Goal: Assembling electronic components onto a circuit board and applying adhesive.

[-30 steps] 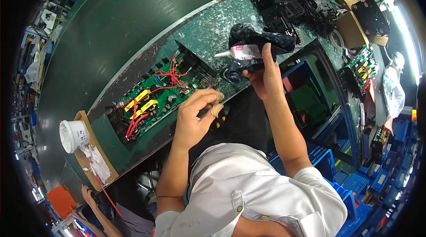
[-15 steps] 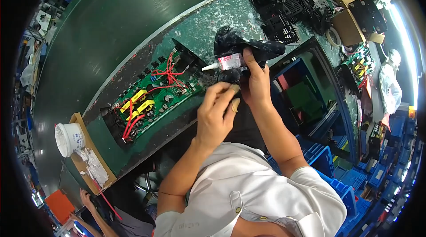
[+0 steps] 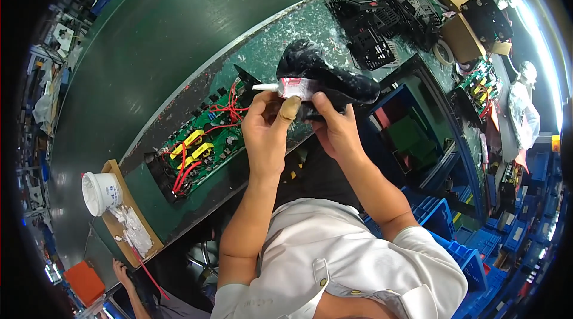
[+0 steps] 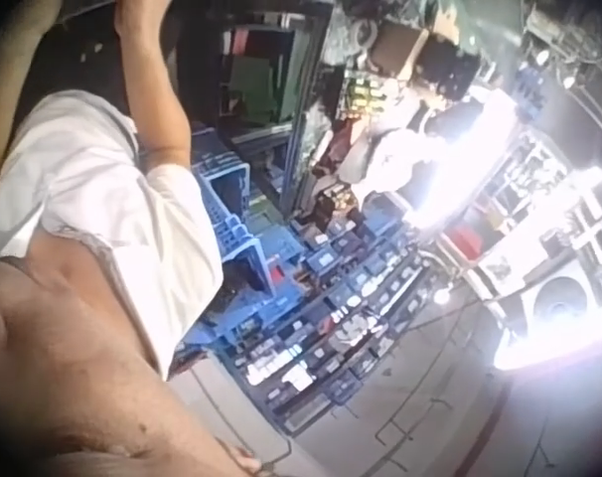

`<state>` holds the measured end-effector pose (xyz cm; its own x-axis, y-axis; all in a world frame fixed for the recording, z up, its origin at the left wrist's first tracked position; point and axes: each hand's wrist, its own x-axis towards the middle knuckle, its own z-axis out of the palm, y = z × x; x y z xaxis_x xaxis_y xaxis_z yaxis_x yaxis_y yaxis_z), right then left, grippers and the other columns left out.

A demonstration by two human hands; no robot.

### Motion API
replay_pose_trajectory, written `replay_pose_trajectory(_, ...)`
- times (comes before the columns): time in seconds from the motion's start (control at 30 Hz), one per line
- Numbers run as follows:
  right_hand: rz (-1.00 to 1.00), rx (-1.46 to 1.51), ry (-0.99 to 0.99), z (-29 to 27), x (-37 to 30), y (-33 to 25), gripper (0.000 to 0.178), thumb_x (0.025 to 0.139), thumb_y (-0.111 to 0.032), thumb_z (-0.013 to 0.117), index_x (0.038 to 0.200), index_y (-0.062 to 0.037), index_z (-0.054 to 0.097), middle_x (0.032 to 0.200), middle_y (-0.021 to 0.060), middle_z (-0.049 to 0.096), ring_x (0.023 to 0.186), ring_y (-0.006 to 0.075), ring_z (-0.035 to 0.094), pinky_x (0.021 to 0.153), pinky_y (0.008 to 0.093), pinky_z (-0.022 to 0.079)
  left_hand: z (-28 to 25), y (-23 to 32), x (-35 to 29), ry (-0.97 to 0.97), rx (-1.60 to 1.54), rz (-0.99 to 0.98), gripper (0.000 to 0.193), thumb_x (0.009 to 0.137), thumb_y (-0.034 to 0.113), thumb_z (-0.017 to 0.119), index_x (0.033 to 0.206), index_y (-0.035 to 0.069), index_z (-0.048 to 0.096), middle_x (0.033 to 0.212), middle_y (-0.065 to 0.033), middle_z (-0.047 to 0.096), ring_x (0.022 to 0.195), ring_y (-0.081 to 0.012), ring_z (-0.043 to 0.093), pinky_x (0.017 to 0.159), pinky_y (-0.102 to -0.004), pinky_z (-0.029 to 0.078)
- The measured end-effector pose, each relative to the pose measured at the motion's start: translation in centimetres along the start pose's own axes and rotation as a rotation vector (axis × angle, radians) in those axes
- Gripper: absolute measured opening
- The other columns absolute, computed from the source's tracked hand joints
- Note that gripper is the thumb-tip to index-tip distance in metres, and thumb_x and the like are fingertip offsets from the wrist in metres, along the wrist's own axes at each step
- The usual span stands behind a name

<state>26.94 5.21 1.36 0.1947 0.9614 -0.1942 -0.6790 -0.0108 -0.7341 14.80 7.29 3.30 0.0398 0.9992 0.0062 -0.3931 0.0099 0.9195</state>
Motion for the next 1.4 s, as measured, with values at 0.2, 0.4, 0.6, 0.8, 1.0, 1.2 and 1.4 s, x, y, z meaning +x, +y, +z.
replay_pose_trajectory(0.2,0.134,-0.14,-0.05,-0.9,0.2,-0.7,0.059,0.081,-0.022,0.082,0.129,-0.004,0.053,0.116,0.0075,0.063,0.1,0.0175,0.064,0.077,0.0318,0.053,-0.5,0.9,1.4,-0.009,-0.012,0.025,0.015,0.089,0.013,0.073,0.097,0.004,0.066,0.088,0.0033,0.062,0.079,-0.0035,0.053,0.074,-0.0199,0.041)
replay_pose_trajectory(0.4,-0.247,-0.584,-0.286,-2.8,2.5,-5.4,0.09,0.075,-0.054,0.079,0.141,-0.0013,0.048,0.136,0.0139,0.054,0.131,0.0239,0.048,0.109,0.0391,0.033,-1.5,2.3,2.7,-0.04,0.135,0.177,0.015,0.091,0.008,0.07,0.103,0.001,0.065,0.091,0.0022,0.064,0.084,-0.0059,0.059,0.076,-0.0208,0.046)
replay_pose_trajectory(0.6,-0.406,-0.925,-0.105,2.2,4.2,-6.3,0.023,0.089,-0.018,0.072,0.088,0.0036,0.065,0.074,-0.0019,0.053,0.071,0.0051,0.045,0.062,0.0252,0.037,-0.4,1.9,2.8,-0.176,0.367,0.298,0.023,0.086,0.001,0.073,0.106,-0.003,0.062,0.109,-0.0067,0.059,0.092,-0.0123,0.064,0.08,-0.0257,0.055)
replay_pose_trajectory(0.8,-0.476,-0.814,-0.047,2.0,5.0,-5.4,0.019,0.087,-0.015,0.073,0.087,0.0028,0.068,0.073,0.0011,0.06,0.065,0.0055,0.049,0.057,0.0248,0.039,0.0,2.0,3.7,-0.168,0.371,0.383,0.029,0.084,0.003,0.076,0.109,-0.003,0.062,0.111,-0.0067,0.059,0.092,-0.0105,0.062,0.077,-0.0225,0.053)
replay_pose_trajectory(1.0,-0.237,-0.398,-0.034,1.5,5.4,-3.8,0.018,0.093,-0.015,0.068,0.089,0.0024,0.069,0.075,-0.004,0.062,0.066,0.0006,0.052,0.057,0.0184,0.041,-0.3,1.8,3.0,-0.134,0.11,0.243,0.021,0.085,-0.004,0.072,0.105,-0.001,0.064,0.104,-0.0054,0.065,0.09,-0.0083,0.062,0.081,-0.0225,0.051)
replay_pose_trajectory(1.2,-0.35,-0.732,-0.195,1.1,4.3,-4.5,0.028,0.084,-0.016,0.076,0.102,0.0025,0.067,0.085,0.0013,0.066,0.076,0.0063,0.059,0.067,0.0231,0.049,-0.1,1.5,3.8,-0.15,0.144,0.222,0.02,0.088,-0.003,0.069,0.106,-0.002,0.064,0.105,-0.0046,0.065,0.095,-0.0105,0.061,0.086,-0.0256,0.051)
replay_pose_trajectory(1.4,-0.686,-0.845,-0.106,1.6,4.7,-2.8,0.031,0.079,-0.014,0.077,0.101,0.0036,0.064,0.088,0.0203,0.065,0.083,0.0301,0.066,0.074,0.0362,0.05,-1.6,1.7,3.2,-0.096,0.369,0.273,0.03,0.09,0.003,0.068,0.117,-0.006,0.06,0.111,-0.0099,0.063,0.098,-0.0158,0.06,0.088,-0.0294,0.05)
